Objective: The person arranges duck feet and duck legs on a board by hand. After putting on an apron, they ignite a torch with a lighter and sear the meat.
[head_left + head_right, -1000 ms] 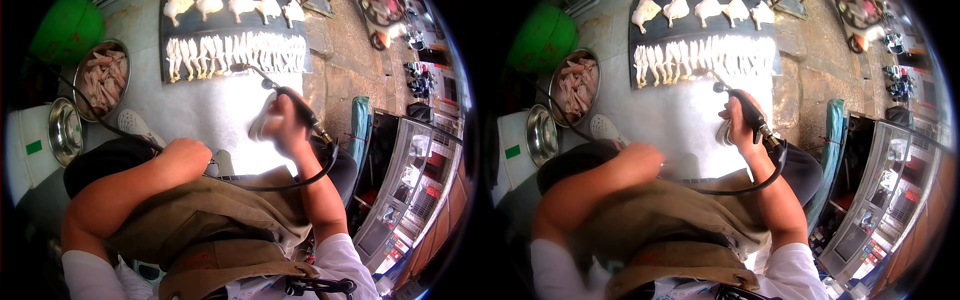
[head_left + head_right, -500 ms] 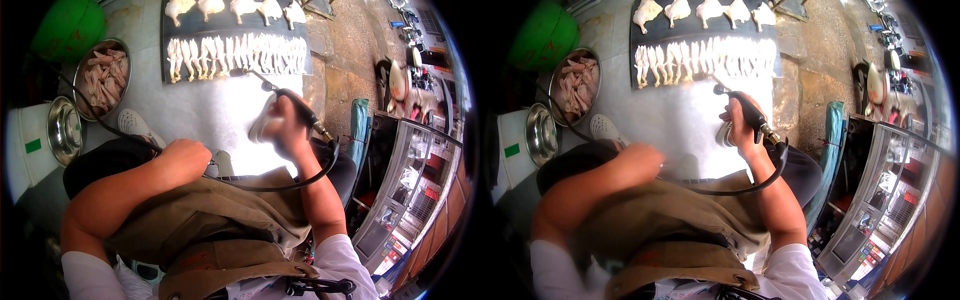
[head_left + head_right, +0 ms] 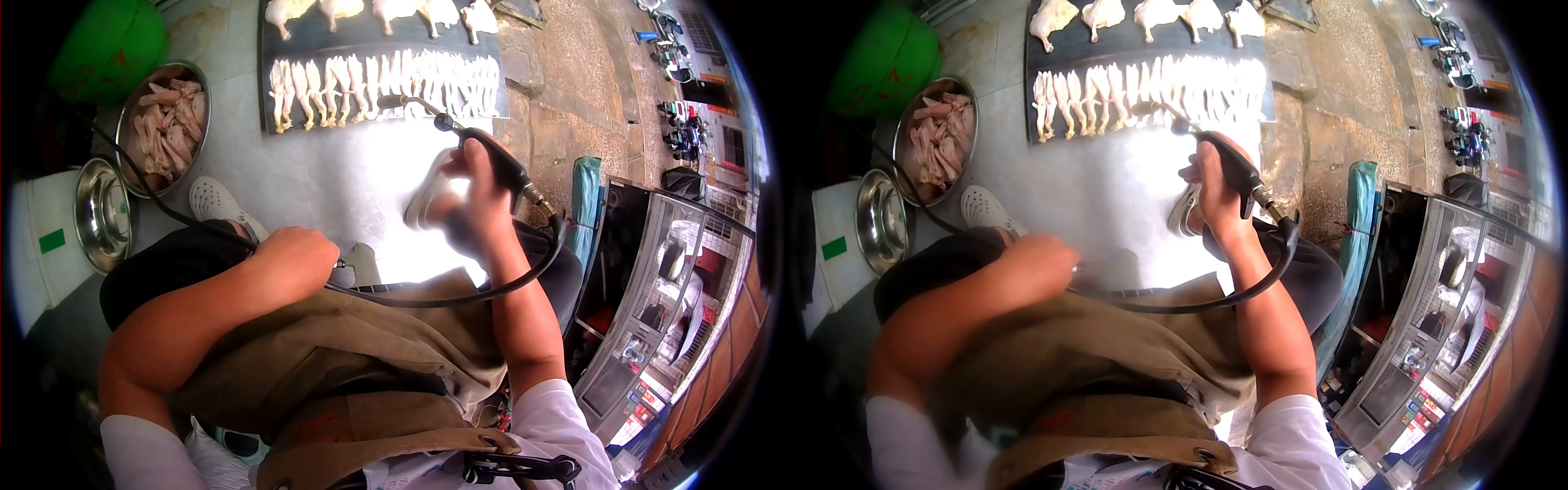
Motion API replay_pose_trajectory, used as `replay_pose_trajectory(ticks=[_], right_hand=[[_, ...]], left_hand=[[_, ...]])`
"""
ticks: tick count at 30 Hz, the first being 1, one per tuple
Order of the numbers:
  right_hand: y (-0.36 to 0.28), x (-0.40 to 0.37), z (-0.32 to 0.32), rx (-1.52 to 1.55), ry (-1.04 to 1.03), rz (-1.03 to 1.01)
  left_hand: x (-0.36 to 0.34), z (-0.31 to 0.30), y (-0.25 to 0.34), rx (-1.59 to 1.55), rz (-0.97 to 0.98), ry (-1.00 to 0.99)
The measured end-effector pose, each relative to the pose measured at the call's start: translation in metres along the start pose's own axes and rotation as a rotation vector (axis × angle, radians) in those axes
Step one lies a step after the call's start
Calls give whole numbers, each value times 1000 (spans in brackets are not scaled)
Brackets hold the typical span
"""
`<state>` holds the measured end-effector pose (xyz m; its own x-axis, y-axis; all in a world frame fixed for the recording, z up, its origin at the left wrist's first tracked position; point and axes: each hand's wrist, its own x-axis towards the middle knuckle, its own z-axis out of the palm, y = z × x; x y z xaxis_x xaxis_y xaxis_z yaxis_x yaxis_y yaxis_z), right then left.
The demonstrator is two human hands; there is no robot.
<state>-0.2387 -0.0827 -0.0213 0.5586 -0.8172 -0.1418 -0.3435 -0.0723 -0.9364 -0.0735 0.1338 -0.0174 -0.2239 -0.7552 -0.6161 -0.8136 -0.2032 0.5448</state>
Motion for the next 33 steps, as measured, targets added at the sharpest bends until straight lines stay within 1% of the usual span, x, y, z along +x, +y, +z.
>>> replay_pose_trajectory(ticks=[1,4,7,10,13,16,20,23,25,29,33], right_hand=[[-1,0,0,39,9,33],[3,0,1,54,40,32],[-3,-1,-1,-2,-23,43],[-5,-2,-1,33,-18,67],[4,-3,-2,58,43,37],[1,-5,-6,17,-3,68],[1,-16,-8,-9,-4,39],[1,-23,-12,-29,-8,24],[4,-27,-18,15,-75,64],[21,-32,-12,116,-6,50],[31,-33,-11,97,26,49]], left_hand=[[-1,-2,1,0,2,-6],[-3,-1,1,-3,13,14],[-4,-1,1,-1,19,30],[-4,-1,0,-6,20,33],[-3,1,1,1,13,7],[0,2,1,3,12,-5],[-1,0,4,-13,-3,-1],[-2,3,6,25,43,96],[-1,5,5,27,48,85],[-1,6,5,47,49,60],[0,4,5,50,31,27]])
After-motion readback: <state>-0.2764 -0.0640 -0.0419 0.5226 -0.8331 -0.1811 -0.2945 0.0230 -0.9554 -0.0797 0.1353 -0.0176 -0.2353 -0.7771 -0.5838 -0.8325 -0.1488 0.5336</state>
